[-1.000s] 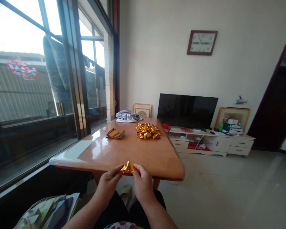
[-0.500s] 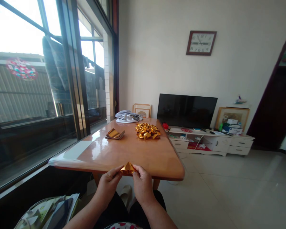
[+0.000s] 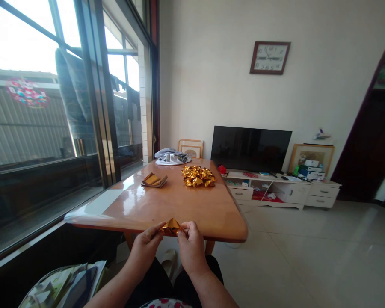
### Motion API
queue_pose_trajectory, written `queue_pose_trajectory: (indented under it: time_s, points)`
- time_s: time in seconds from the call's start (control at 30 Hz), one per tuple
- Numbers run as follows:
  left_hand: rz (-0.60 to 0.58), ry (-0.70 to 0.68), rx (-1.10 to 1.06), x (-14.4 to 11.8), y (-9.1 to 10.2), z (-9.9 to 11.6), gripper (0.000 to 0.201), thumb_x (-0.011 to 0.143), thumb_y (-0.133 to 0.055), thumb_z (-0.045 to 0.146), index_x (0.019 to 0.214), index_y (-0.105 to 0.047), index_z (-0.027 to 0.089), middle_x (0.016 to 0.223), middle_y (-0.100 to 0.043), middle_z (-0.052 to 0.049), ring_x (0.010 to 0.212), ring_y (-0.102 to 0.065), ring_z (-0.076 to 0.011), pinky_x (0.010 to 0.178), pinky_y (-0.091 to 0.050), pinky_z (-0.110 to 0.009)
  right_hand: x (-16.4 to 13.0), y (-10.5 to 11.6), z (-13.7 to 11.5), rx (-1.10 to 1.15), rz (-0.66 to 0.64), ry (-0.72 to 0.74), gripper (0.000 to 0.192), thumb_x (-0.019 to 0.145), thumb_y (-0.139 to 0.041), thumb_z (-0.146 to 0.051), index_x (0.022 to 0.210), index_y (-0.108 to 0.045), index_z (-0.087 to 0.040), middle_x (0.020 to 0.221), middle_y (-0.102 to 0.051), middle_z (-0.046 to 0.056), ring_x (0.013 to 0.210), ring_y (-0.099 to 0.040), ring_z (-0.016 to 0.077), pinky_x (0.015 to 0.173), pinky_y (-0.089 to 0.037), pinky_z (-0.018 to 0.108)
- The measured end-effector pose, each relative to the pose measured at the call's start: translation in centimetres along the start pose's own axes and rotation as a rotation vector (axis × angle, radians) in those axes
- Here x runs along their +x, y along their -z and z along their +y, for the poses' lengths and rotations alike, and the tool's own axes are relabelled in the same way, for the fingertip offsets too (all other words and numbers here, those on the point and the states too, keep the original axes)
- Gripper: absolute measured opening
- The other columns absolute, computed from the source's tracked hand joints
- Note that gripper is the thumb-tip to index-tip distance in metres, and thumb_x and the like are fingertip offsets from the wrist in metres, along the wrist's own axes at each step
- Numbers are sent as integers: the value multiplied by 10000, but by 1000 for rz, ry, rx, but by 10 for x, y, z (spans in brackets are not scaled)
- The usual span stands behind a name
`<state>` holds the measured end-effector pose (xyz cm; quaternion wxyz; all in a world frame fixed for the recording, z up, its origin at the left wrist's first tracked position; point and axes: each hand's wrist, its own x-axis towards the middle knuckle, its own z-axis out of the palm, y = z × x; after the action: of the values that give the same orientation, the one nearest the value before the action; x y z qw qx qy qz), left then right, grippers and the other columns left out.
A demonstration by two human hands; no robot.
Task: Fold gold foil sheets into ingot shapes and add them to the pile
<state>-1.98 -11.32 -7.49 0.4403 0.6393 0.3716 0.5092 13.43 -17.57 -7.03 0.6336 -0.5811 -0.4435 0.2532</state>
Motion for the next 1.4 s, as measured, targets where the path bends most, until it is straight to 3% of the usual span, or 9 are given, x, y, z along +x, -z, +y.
queue_pose_trajectory:
  time_s: [0.47, 0.87, 1.1, 1.4]
  points:
    - [-38, -22, 31, -1, 3, 6, 319, 819, -627, 299, 1060, -795, 175, 1081, -793, -97, 1040, -721, -304, 985, -519, -412, -2, 4, -5, -80, -33, 34, 219, 869, -612, -391, 923, -709, -202, 819, -744, 57, 718, -659, 228, 654, -487, 314]
    - [-55, -40, 95, -2, 1, 12, 341, 826, -580, 277, 1073, -793, 180, 1078, -796, -79, 1036, -718, -299, 968, -519, -392, 2, 4, 2, -135, -7, 50, 317, 879, -559, -423, 1008, -739, -195, 814, -762, 55, 734, -708, 235, 678, -544, 313]
    - [-49, -11, 44, -1, 0, 8, 341, 815, -638, 321, 1091, -791, 192, 1103, -790, -79, 1085, -700, -310, 997, -504, -396, 3, 4, -1, -137, -37, 107, 348, 890, -551, -367, 1127, -757, -218, 1059, -779, 80, 949, -734, 269, 851, -567, 360]
    - [-31, 77, -34, -1, 2, 7, 375, 809, -664, 392, 1063, -795, 149, 1005, -800, -99, 938, -700, -299, 869, -527, -381, 5, 3, 8, -69, 26, -17, 300, 852, -603, -426, 998, -712, -187, 798, -756, 65, 721, -712, 239, 669, -542, 319]
